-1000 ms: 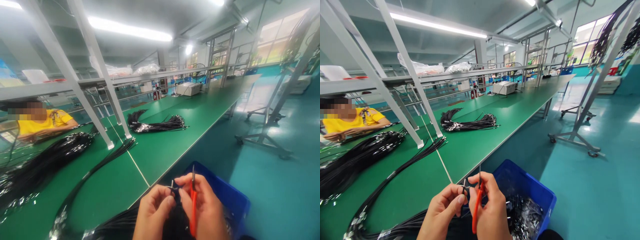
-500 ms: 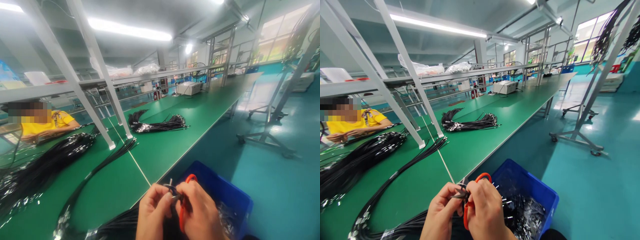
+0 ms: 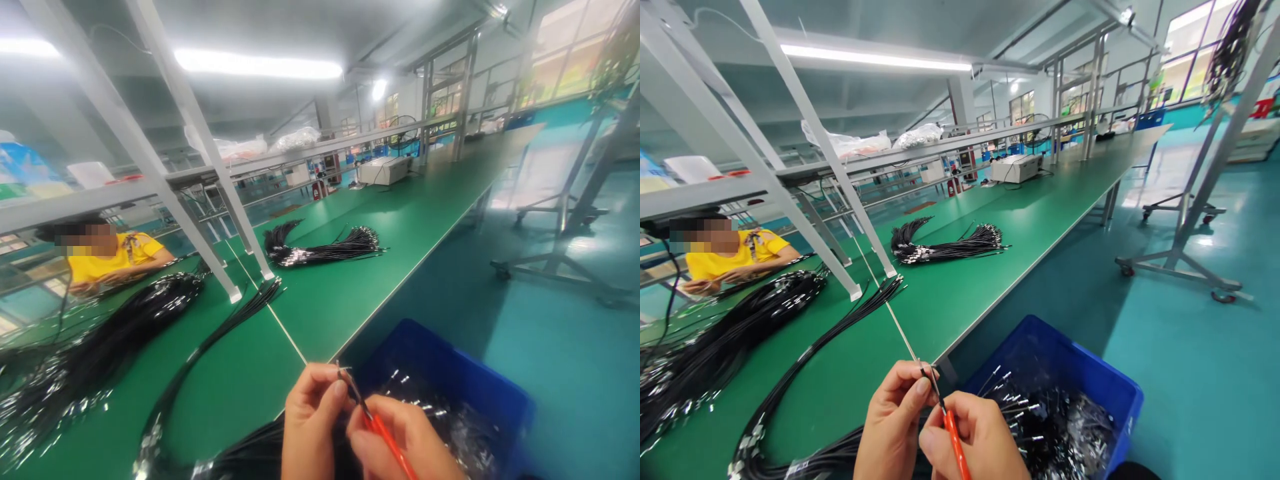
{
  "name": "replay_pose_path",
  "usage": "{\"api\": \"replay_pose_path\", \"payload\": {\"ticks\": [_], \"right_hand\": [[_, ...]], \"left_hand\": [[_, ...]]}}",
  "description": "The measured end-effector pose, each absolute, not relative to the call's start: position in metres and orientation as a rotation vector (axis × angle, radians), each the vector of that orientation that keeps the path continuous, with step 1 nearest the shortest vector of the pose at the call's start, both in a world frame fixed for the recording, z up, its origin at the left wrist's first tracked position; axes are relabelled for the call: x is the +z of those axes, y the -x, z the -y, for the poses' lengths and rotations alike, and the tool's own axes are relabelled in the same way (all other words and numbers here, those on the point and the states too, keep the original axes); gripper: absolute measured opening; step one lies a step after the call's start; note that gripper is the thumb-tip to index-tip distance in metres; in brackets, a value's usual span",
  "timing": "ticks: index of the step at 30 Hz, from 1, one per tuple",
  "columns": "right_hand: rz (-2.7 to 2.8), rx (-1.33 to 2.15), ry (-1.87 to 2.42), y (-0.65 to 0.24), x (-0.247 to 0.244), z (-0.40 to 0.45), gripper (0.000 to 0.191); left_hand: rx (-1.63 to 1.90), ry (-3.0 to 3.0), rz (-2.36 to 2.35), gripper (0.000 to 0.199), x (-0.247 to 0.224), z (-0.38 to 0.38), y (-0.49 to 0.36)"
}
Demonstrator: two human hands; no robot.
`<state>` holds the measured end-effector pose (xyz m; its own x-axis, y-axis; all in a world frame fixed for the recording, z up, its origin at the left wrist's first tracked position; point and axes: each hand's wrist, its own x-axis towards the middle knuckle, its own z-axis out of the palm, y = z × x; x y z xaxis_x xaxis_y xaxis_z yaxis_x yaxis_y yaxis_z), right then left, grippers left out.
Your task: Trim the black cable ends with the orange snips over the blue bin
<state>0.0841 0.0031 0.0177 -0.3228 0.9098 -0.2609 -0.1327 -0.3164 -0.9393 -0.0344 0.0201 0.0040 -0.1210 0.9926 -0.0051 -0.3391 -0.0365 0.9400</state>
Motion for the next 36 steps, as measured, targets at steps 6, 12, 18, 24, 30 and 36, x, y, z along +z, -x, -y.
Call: {"api": "replay_pose_path", "payload": {"ticks": [6, 12, 18, 24, 30, 36], "right_hand": [[1.15, 1.694, 1.19, -0.08, 0.014, -0.005, 0.031], [1.16, 1.645, 1.258, -0.082, 0.017, -0.004, 0.036], [1.169, 1.655, 1.256, -0.087, 0.021, -0.006, 0.031], [1.11, 1.754, 1.165, -0.097, 0.015, -0.004, 0.031], [1.165, 1.784, 1.175, -0.097, 0.015, -0.001, 0.025], [1.118, 1.784, 1.247, -0.094, 0.019, -0.005, 0.025]], "left_hand": [[1.448, -0.983, -1.121, 0.017, 0.002, -0.019, 0.031], [1.505, -0.988, -1.199, 0.017, 0.005, -0.019, 0.024], [1.379, -1.067, -1.184, 0.016, 0.003, -0.022, 0.032], [1.47, -1.066, -1.234, 0.013, -0.001, -0.024, 0.027], [1.435, -1.106, -1.213, 0.012, -0.002, -0.025, 0.028], [1.477, -1.165, -1.222, 0.012, -0.003, -0.021, 0.024]]}}
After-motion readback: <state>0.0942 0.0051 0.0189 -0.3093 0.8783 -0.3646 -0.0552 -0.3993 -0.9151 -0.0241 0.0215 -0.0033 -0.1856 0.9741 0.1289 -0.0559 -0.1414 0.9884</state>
